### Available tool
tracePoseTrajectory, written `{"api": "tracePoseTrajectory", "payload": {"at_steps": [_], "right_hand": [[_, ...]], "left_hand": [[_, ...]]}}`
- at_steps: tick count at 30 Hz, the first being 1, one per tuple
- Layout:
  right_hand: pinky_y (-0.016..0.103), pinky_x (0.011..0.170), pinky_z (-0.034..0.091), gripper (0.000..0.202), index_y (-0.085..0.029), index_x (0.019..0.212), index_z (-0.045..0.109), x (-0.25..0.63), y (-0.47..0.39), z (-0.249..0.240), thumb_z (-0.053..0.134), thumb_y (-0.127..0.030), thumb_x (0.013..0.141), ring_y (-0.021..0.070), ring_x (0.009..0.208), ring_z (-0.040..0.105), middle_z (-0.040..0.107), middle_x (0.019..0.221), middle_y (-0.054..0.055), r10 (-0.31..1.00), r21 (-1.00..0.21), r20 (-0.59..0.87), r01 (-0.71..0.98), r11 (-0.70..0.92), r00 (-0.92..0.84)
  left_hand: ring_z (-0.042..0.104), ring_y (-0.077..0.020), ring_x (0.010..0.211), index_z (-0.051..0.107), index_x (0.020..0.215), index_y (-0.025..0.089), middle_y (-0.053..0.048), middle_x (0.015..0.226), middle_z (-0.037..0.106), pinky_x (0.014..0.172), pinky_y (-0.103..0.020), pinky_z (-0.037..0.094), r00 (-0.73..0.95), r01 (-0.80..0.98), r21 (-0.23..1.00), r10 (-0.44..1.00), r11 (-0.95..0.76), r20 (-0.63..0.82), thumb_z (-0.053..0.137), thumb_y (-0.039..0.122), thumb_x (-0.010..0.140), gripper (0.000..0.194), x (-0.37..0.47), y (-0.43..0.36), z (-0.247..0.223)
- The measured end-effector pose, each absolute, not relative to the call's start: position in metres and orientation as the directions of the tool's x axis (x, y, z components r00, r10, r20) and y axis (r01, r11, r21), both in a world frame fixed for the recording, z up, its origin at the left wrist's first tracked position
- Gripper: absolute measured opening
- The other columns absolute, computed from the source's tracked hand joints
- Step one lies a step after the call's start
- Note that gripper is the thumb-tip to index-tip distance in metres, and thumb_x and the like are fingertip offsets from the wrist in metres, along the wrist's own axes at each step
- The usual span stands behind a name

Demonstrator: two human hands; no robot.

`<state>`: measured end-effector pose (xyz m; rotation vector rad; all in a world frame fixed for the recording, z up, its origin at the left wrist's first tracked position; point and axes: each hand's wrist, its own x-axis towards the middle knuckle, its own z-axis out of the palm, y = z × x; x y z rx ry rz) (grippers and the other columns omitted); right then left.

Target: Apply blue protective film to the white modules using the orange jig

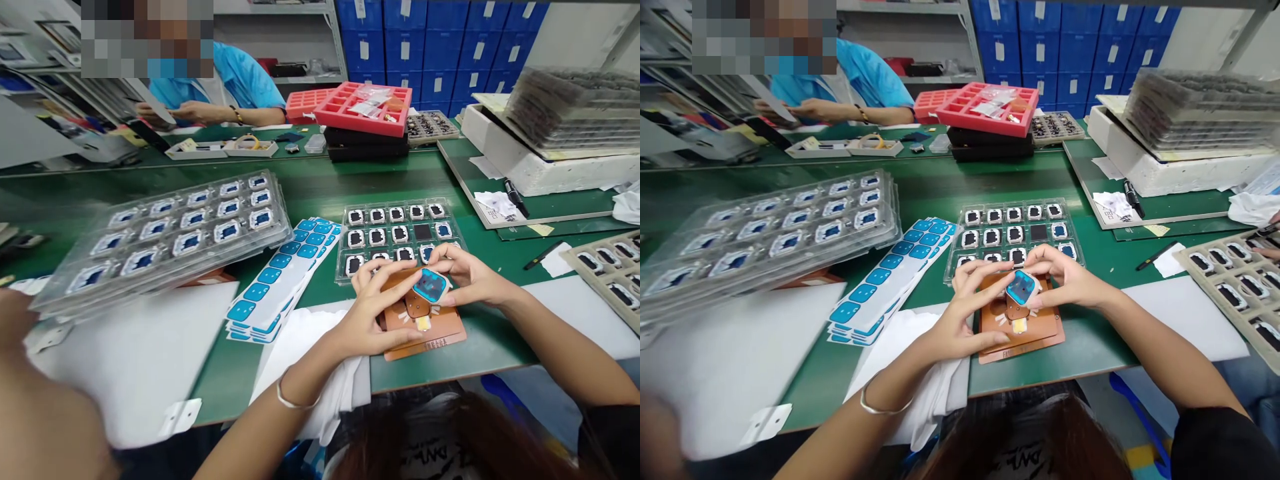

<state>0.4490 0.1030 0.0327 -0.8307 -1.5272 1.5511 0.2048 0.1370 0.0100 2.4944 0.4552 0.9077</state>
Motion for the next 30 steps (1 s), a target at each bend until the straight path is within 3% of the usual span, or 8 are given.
{"api": "tracePoseTrajectory", "payload": {"at_steps": [3,7,13,19,23,27,30], "right_hand": [[0.027,0.074,0.045,0.054,-0.022,0.105,0.047,0.45,0.106,0.033,0.087,-0.031,0.07,0.0131,0.077,0.062,0.07,0.093,0.0,0.871,-0.978,0.036,-0.195,-0.069,-0.489],[0.028,0.076,0.047,0.054,-0.022,0.103,0.05,0.452,0.11,0.032,0.089,-0.033,0.066,0.0154,0.081,0.065,0.07,0.095,0.001,0.887,-0.969,-0.011,-0.213,-0.123,-0.461],[0.038,0.092,0.048,0.053,-0.024,0.104,0.052,0.459,0.12,0.029,0.087,-0.037,0.066,0.0235,0.102,0.065,0.071,0.103,0.004,0.952,-0.979,-0.01,-0.19,-0.072,-0.305],[0.032,0.081,0.052,0.048,-0.023,0.108,0.059,0.458,0.122,0.025,0.087,-0.026,0.068,0.0187,0.098,0.064,0.066,0.107,0.004,0.911,-0.983,0.185,-0.082,0.167,-0.369],[0.027,0.08,0.051,0.045,-0.025,0.112,0.063,0.452,0.119,0.024,0.084,-0.021,0.072,0.014,0.092,0.061,0.064,0.107,0.002,0.852,-0.943,0.317,-0.044,0.329,-0.416],[0.031,0.085,0.051,0.044,-0.027,0.114,0.064,0.451,0.118,0.023,0.083,-0.026,0.075,0.0164,0.096,0.062,0.064,0.111,0.003,0.845,-0.93,0.336,-0.006,0.367,-0.416],[0.037,0.085,0.052,0.043,-0.026,0.116,0.065,0.458,0.125,0.018,0.08,-0.037,0.078,0.0214,0.099,0.061,0.065,0.117,0.005,0.905,-0.908,0.326,0.176,0.381,-0.275]], "left_hand": [[0.032,-0.0292,0.124,0.037,0.148,0.04,-0.006,0.145,0.044,0.111,-0.052,0.024,0.707,0.133,0.485,0.425,-0.864,0.565,0.052,0.058,0.092,0.061,0.204,0.137,0.013],[0.036,-0.0277,0.121,0.047,0.142,0.038,-0.005,0.139,0.049,0.108,-0.051,0.028,0.691,0.107,0.467,0.404,-0.878,0.599,0.056,0.049,0.093,0.05,0.204,0.136,0.014],[0.037,-0.0267,0.121,0.059,0.128,0.029,-0.006,0.132,0.057,0.105,-0.046,0.033,0.698,0.154,0.443,0.414,-0.883,0.584,0.06,0.035,0.093,0.036,0.209,0.135,0.01],[0.042,-0.0273,0.113,0.058,0.128,0.024,-0.008,0.124,0.062,0.096,-0.045,0.032,0.578,0.377,0.285,0.464,-0.881,0.672,0.057,0.035,0.094,0.036,0.211,0.137,0.008],[0.043,-0.0289,0.11,0.058,0.128,0.027,-0.007,0.121,0.064,0.09,-0.046,0.03,0.564,0.452,0.116,0.384,-0.884,0.731,0.057,0.04,0.092,0.039,0.21,0.139,0.008],[0.043,-0.0288,0.11,0.063,0.123,0.028,-0.006,0.119,0.067,0.09,-0.046,0.03,0.595,0.44,0.025,0.312,-0.898,0.741,0.057,0.039,0.092,0.033,0.21,0.138,0.012],[0.045,-0.0279,0.109,0.066,0.116,0.027,-0.005,0.117,0.068,0.089,-0.045,0.029,0.58,0.475,0.067,0.37,-0.877,0.726,0.055,0.038,0.093,0.027,0.209,0.139,0.012]]}}
